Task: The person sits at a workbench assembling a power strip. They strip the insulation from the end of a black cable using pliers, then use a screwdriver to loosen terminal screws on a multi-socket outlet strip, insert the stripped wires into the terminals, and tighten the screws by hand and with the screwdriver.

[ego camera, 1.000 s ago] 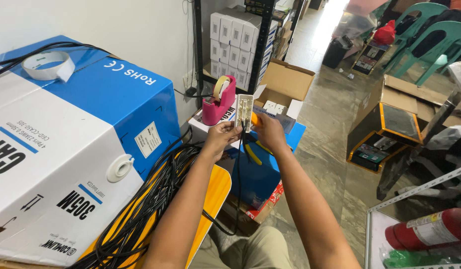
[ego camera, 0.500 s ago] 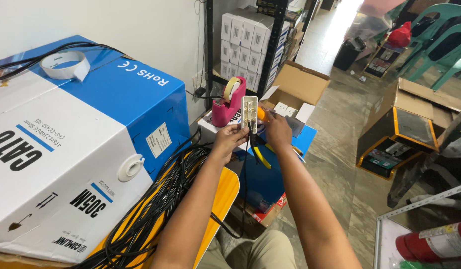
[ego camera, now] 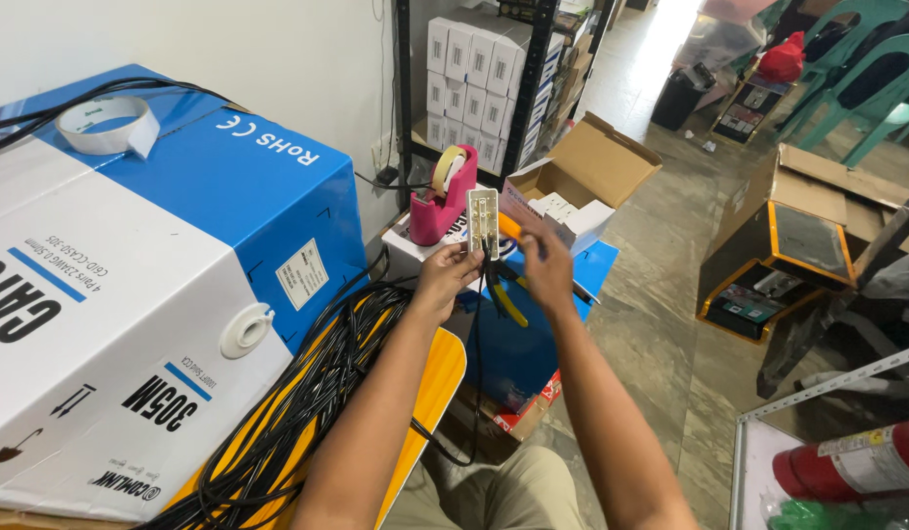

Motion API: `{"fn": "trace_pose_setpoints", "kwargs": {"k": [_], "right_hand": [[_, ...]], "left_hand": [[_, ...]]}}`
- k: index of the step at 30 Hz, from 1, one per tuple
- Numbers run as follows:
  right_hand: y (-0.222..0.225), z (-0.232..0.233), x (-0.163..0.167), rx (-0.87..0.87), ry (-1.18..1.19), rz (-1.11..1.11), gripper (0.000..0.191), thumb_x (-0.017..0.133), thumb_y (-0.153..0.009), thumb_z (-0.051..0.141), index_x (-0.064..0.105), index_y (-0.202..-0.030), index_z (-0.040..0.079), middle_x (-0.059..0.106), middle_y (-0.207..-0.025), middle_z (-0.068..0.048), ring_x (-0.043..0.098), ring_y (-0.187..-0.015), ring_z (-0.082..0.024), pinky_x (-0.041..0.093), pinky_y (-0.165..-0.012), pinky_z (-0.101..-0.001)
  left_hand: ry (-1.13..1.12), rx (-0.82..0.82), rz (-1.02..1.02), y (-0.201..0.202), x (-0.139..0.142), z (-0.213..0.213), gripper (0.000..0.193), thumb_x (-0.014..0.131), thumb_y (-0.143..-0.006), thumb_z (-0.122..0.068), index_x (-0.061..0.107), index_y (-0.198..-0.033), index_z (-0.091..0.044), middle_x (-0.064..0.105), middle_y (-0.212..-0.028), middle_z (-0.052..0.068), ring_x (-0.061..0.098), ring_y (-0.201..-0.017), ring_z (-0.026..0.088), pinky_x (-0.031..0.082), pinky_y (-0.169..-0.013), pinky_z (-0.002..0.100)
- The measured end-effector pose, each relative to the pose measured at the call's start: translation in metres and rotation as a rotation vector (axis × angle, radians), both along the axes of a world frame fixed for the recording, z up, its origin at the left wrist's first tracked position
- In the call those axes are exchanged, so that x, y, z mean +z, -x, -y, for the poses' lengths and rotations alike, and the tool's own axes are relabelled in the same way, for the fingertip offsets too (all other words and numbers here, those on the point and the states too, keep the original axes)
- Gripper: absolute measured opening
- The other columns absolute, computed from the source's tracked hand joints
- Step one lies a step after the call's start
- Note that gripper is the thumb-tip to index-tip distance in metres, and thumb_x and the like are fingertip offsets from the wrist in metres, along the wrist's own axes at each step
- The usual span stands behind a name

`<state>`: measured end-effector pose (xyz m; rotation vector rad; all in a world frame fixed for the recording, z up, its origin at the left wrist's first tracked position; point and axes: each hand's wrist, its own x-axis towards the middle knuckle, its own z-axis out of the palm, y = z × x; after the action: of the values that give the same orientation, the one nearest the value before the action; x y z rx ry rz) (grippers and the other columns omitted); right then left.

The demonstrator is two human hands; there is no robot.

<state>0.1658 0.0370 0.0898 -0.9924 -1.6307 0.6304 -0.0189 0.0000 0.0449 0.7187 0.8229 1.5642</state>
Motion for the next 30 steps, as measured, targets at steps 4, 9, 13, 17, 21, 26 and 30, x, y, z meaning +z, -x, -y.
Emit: {"fn": "trace_pose_setpoints", "kwargs": {"k": [4, 9, 13, 17, 21, 26, 30], "right_hand": [[0.005, 0.017, -0.008, 0.404, 0.400, -0.261, 0.042, 0.063, -0.097, 0.023, 0.061, -0.138, 0.010, 0.069, -0.119, 0.000, 0.066, -0.107, -0.013, 0.059, -0.085, -0.0322], [-0.005, 0.013, -0.032, 0.578, 0.615, -0.436, 0.046, 0.066, -0.098, 0.022, 0.063, -0.141, 0.004, 0.068, -0.114, -0.005, 0.064, -0.098, -0.015, 0.060, -0.077, -0.0317], [-0.007, 0.009, -0.047, 0.522, 0.597, -0.395, 0.043, 0.069, -0.096, 0.021, 0.062, -0.135, 0.006, 0.066, -0.112, -0.003, 0.063, -0.096, -0.011, 0.061, -0.077, -0.0331], [-0.004, 0.008, -0.050, 0.473, 0.553, -0.395, 0.034, 0.069, -0.095, 0.017, 0.060, -0.125, 0.004, 0.066, -0.107, -0.006, 0.066, -0.094, -0.013, 0.063, -0.076, -0.0345], [-0.004, 0.008, -0.051, 0.498, 0.518, -0.461, 0.029, 0.067, -0.095, 0.014, 0.059, -0.122, 0.005, 0.067, -0.111, -0.006, 0.068, -0.094, -0.014, 0.062, -0.076, -0.0320], [-0.001, 0.010, -0.056, 0.458, 0.491, -0.468, 0.025, 0.065, -0.096, 0.011, 0.060, -0.118, 0.002, 0.069, -0.109, -0.007, 0.069, -0.093, -0.013, 0.059, -0.073, -0.0270], [0.000, 0.009, -0.060, 0.442, 0.447, -0.439, 0.023, 0.067, -0.098, 0.010, 0.060, -0.118, 0.002, 0.069, -0.103, -0.006, 0.065, -0.087, -0.012, 0.054, -0.069, -0.0250]], "left_hand": [[-0.011, 0.012, -0.023, -0.002, -0.008, -0.002, 0.042, 0.079, -0.087, -0.013, 0.063, -0.124, 0.000, 0.070, -0.105, 0.004, 0.070, -0.093, 0.012, 0.058, -0.084, 0.027], [-0.077, 0.054, -0.154, -0.012, -0.024, -0.004, 0.039, 0.081, -0.085, -0.010, 0.068, -0.121, 0.001, 0.075, -0.106, 0.006, 0.070, -0.090, 0.011, 0.057, -0.080, 0.026], [-0.001, 0.109, -0.282, -0.017, -0.031, 0.000, 0.033, 0.081, -0.088, -0.011, 0.075, -0.119, -0.003, 0.076, -0.104, 0.008, 0.068, -0.082, 0.010, 0.056, -0.075, 0.025], [-0.095, 0.254, -0.404, -0.027, -0.018, 0.010, 0.029, 0.077, -0.087, -0.012, 0.074, -0.113, 0.000, 0.073, -0.107, 0.009, 0.075, -0.086, 0.014, 0.062, -0.074, 0.026], [-0.253, 0.457, -0.695, -0.040, 0.008, 0.031, 0.027, 0.080, -0.089, -0.015, 0.073, -0.106, 0.004, 0.069, -0.108, 0.014, 0.079, -0.090, 0.022, 0.061, -0.072, 0.030], [-0.177, 0.471, -0.831, -0.051, 0.034, 0.048, 0.026, 0.077, -0.088, -0.015, 0.066, -0.106, 0.000, 0.068, -0.109, 0.016, 0.079, -0.080, 0.024, 0.060, -0.063, 0.032], [-0.170, 0.522, -0.955, -0.057, 0.037, 0.048, 0.023, 0.077, -0.090, -0.015, 0.063, -0.103, -0.002, 0.074, -0.099, 0.017, 0.078, -0.076, 0.026, 0.057, -0.064, 0.034]]}}
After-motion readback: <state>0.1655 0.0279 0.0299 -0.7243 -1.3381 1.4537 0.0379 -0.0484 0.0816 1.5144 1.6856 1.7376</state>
